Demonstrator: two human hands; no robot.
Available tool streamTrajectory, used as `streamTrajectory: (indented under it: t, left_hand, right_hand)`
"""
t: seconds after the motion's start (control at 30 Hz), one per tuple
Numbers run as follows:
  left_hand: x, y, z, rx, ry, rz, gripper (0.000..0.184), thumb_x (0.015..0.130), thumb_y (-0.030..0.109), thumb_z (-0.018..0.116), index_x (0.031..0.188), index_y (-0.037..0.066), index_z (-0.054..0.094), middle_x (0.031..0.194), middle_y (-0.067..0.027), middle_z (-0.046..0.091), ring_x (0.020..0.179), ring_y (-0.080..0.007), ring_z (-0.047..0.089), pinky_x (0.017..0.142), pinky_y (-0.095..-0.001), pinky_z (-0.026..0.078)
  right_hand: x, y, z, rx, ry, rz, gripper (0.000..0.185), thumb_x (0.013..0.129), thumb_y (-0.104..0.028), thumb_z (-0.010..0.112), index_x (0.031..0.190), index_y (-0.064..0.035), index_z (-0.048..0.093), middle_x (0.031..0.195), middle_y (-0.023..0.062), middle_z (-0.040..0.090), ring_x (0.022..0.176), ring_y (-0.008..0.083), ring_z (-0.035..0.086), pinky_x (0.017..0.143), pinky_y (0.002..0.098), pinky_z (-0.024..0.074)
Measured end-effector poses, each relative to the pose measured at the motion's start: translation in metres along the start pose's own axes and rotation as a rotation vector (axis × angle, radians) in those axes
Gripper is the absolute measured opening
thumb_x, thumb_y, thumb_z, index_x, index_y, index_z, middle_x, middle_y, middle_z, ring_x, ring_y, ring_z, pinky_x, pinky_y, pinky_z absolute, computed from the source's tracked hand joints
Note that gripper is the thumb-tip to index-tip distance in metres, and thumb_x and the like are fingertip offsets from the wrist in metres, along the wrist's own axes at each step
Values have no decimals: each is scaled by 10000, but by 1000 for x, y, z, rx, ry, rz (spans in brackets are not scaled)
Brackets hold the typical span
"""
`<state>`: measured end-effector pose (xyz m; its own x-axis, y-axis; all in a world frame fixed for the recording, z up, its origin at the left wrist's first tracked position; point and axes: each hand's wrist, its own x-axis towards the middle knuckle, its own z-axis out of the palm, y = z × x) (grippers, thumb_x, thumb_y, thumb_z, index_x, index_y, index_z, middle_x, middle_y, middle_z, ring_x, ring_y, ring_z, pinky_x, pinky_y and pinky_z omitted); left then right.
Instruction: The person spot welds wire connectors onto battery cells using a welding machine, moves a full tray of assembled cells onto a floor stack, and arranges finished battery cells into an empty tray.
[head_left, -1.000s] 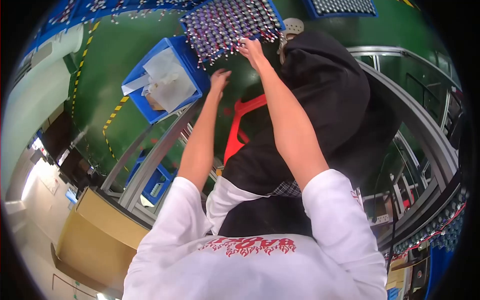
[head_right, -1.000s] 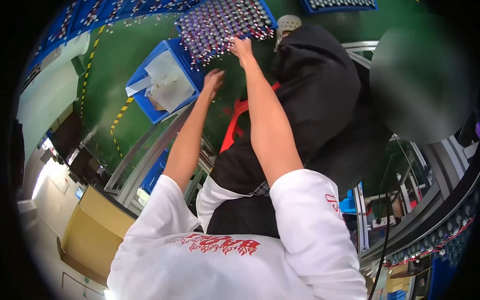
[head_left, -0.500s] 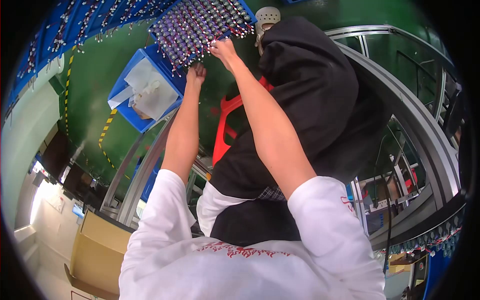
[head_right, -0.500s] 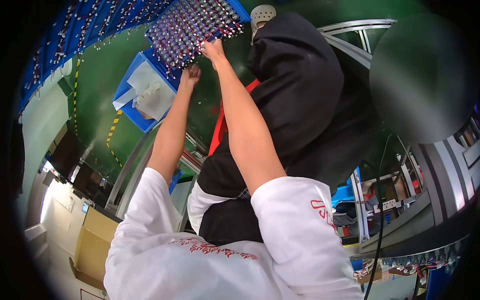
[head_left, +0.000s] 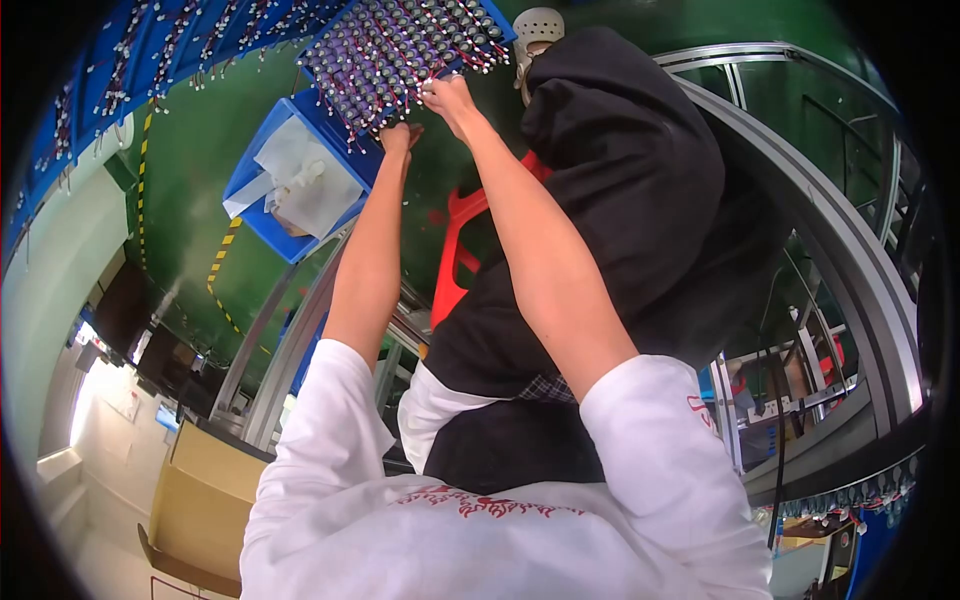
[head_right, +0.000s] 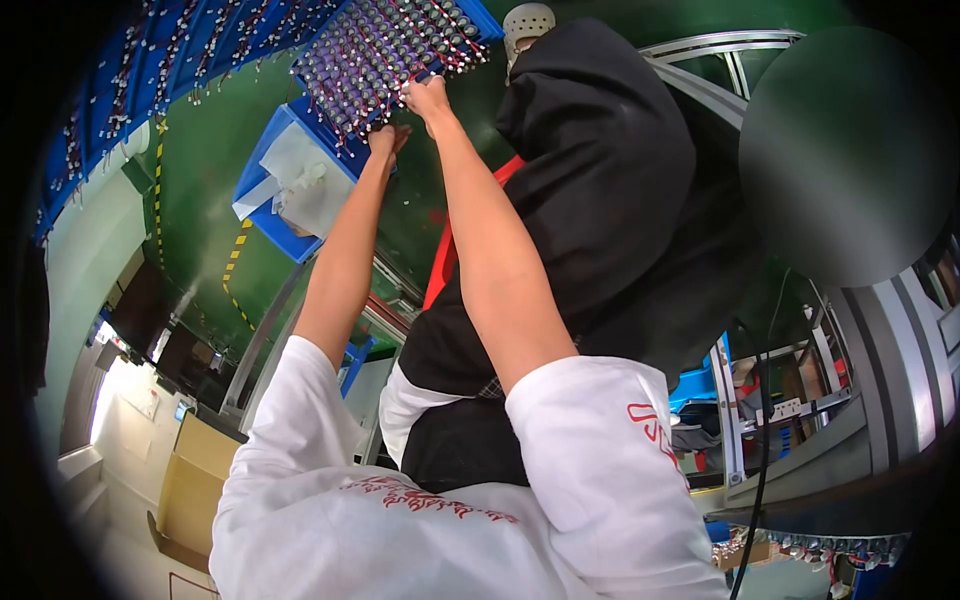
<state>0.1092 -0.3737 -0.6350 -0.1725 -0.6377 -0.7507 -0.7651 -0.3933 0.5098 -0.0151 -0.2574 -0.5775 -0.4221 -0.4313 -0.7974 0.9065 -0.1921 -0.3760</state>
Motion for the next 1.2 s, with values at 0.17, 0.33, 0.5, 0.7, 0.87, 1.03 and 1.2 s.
streamTrajectory:
  t: [0.17,0.33,0.5,0.7,0.87,1.03,1.2]
  left_hand:
    - [14,6,-16,-131,-122,-229,235,895,31,447,1055,-4,615,943,-169,720,841,-284,712,704,-371,584]
    - [21,-3,-13,-289,-110,-312,234,904,51,463,1079,11,614,985,-134,692,916,-277,682,810,-386,554]
    - [22,-14,-19,-300,-189,-301,333,902,30,467,1230,18,518,1109,-156,630,1011,-289,651,869,-433,548]
    - [-38,0,-10,-156,-272,-153,761,912,34,485,1545,101,68,1263,-184,558,1050,-317,641,858,-410,556]
    - [-58,-37,-28,43,-403,-162,584,944,91,546,1481,79,315,1088,-159,668,900,-245,694,689,-318,573]
    - [-89,-64,-64,276,-586,61,396,983,124,559,1360,26,482,930,-108,682,702,-125,631,543,-241,491]
    - [-127,-81,-108,440,-587,341,338,957,136,576,1275,19,576,789,-33,669,655,-81,600,566,-233,467]
  right_hand:
    - [4,7,-1,24,-20,-10,109,859,-36,597,756,-10,571,734,31,566,696,129,611,691,263,518]
    - [2,4,2,8,-5,6,108,879,-31,595,779,9,585,753,46,576,697,124,592,657,259,497]
    - [7,5,0,48,-20,14,96,882,-11,582,791,21,584,789,72,594,737,161,615,666,280,501]
    - [41,24,4,-148,79,9,159,902,3,460,1027,26,556,934,113,619,872,229,637,807,414,515]
    - [0,-21,10,-857,198,102,361,900,-145,499,1207,30,571,1153,192,593,1098,327,594,957,430,482]
    - [-24,-58,11,-1270,89,-18,424,894,-234,537,1251,-21,619,1335,239,568,1253,375,548,1039,455,451]
    - [-75,-93,19,-1306,27,-420,332,870,-209,541,1121,-39,677,1182,262,643,1137,408,614,978,495,481]
